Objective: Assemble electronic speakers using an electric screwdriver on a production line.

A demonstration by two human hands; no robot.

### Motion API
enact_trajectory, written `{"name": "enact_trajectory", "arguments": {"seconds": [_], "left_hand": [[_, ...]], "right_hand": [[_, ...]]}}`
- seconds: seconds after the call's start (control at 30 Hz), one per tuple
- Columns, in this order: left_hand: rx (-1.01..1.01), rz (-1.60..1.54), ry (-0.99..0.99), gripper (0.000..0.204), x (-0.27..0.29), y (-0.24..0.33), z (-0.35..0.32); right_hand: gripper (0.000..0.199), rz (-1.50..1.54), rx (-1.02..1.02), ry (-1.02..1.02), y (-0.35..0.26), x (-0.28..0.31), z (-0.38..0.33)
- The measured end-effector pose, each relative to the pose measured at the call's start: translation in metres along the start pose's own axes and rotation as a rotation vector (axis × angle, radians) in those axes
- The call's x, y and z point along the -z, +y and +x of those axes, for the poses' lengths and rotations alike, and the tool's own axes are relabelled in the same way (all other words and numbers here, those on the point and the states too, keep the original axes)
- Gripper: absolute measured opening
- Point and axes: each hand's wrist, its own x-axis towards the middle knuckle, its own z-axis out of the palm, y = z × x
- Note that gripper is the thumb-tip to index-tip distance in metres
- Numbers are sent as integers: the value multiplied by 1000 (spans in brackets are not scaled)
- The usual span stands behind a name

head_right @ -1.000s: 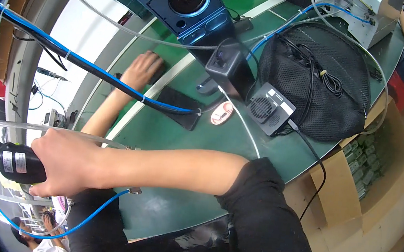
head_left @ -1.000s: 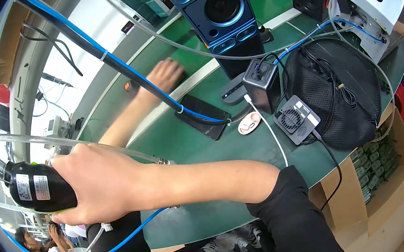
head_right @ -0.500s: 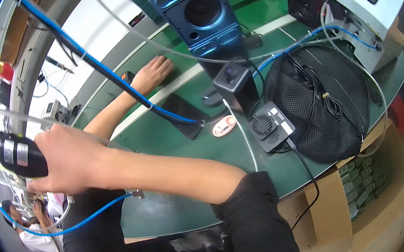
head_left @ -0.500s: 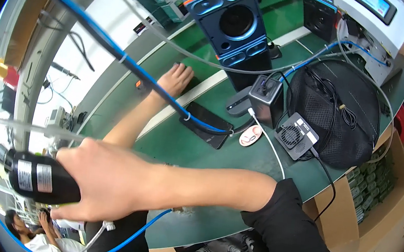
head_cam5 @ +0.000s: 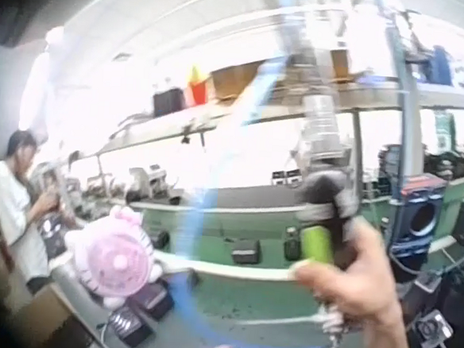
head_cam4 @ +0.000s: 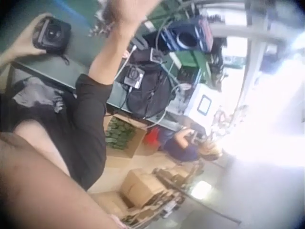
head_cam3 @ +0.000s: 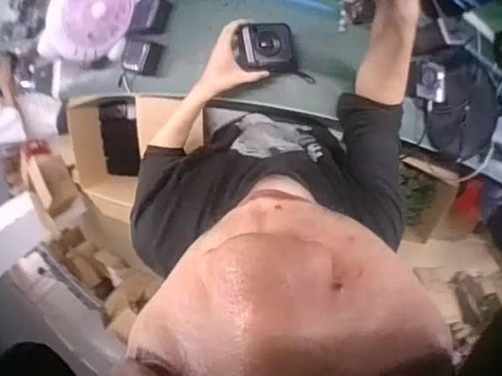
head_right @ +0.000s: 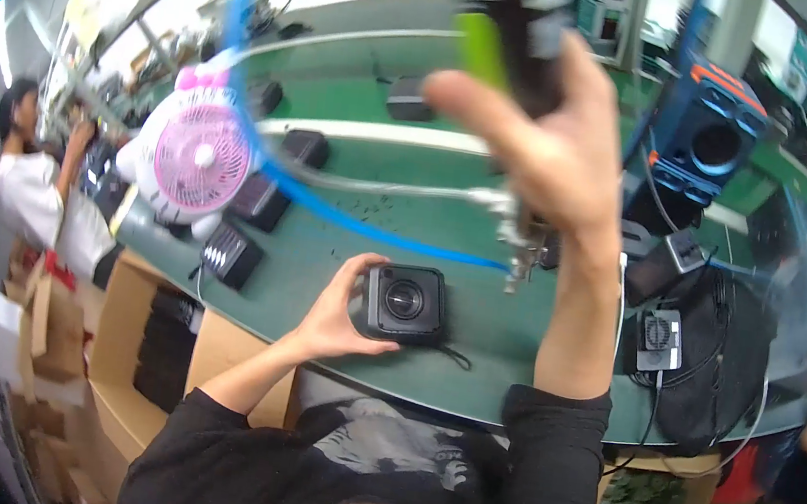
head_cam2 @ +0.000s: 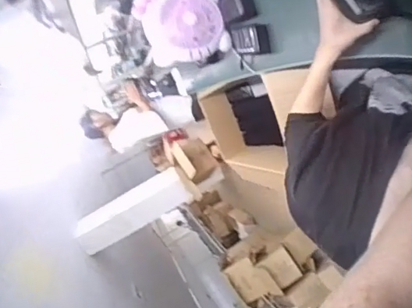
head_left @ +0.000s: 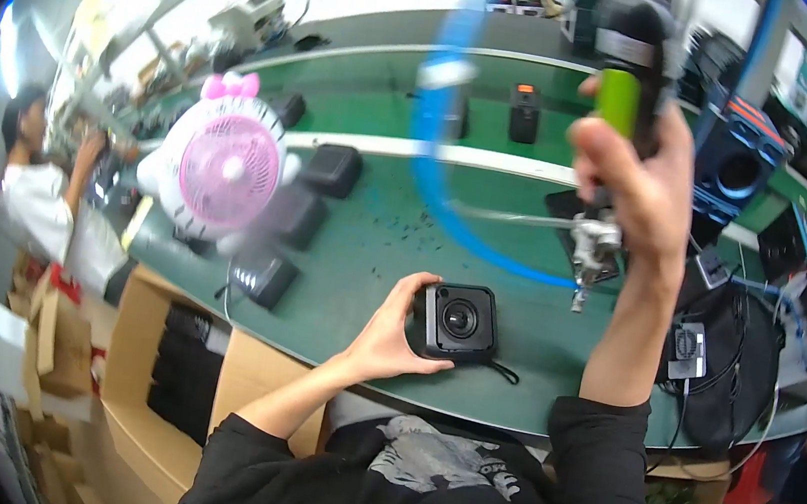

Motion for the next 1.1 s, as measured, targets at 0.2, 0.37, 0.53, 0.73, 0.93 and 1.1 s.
{"name": "enact_trajectory", "arguments": {"seconds": [0.2, 0.37, 0.53, 0.73, 0.93, 1.1], "left_hand": [[-9, 64, 132, 99, 1, -24, -36], [-69, 222, 86, 103, 10, -21, -34], [-298, 463, 141, 106, 14, 1, -17], [-241, 511, -14, 96, 5, -4, -6], [-212, 682, -46, 93, 1, -2, -5], [-161, 719, -78, 91, 1, 2, -5]], "right_hand": [[34, 216, -126, -268, 15, -16, 21], [34, 557, -175, -560, 3, -31, 46], [63, 1077, -295, -598, -10, -64, 37], [61, 753, -171, -638, -12, -59, 32], [59, 502, -58, -661, -7, -54, 38], [57, 512, -112, -755, -1, -52, 39]]}}
